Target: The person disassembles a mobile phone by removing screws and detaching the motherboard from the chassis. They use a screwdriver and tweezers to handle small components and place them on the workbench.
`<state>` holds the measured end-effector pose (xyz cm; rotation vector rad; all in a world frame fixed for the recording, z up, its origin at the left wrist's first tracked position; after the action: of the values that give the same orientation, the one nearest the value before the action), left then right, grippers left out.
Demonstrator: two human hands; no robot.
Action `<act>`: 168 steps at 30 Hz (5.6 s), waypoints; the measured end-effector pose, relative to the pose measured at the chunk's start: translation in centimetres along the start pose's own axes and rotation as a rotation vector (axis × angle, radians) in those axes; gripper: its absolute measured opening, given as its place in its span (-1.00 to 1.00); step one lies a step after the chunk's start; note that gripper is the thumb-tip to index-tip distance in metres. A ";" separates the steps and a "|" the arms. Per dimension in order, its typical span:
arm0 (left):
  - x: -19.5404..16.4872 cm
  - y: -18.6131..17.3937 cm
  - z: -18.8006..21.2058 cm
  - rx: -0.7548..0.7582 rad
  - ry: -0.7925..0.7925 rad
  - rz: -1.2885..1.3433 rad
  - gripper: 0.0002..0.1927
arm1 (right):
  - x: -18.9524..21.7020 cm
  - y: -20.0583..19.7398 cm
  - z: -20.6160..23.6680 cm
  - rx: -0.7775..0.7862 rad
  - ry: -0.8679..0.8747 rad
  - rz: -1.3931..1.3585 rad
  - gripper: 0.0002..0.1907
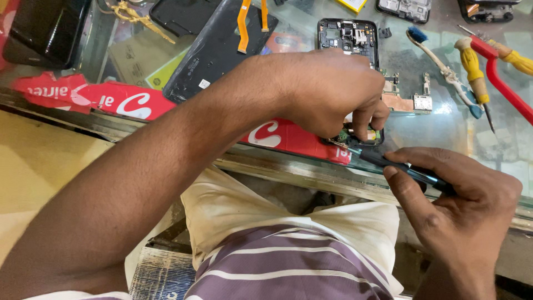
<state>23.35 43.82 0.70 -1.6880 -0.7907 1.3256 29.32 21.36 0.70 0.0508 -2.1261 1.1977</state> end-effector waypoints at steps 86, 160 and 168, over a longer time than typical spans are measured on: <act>-2.7 0.7 3.3 -0.045 -0.015 -0.113 -0.40 | -5.1 -2.4 4.4 -0.152 0.190 -0.109 -0.79; -0.1 5.6 3.0 -0.712 -0.061 0.138 -0.76 | -8.5 1.2 -1.3 -0.051 -0.010 -0.512 -0.90; 0.6 5.9 3.2 -0.764 -0.049 0.215 -0.82 | -9.1 1.4 -1.5 -0.059 -0.024 -0.559 -0.91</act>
<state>20.29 42.35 -5.09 -2.3887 -1.2824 1.2906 36.58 20.75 -5.06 0.5930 -1.9753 0.8017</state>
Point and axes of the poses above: each hand's wrist, its own z-axis away from the middle knuckle, its own y-axis out of the palm, x = y × z, the point moved 1 cm from there along -z, towards the middle knuckle, and after that the axes turned 2 degrees about -z, right-handed, at the moved point
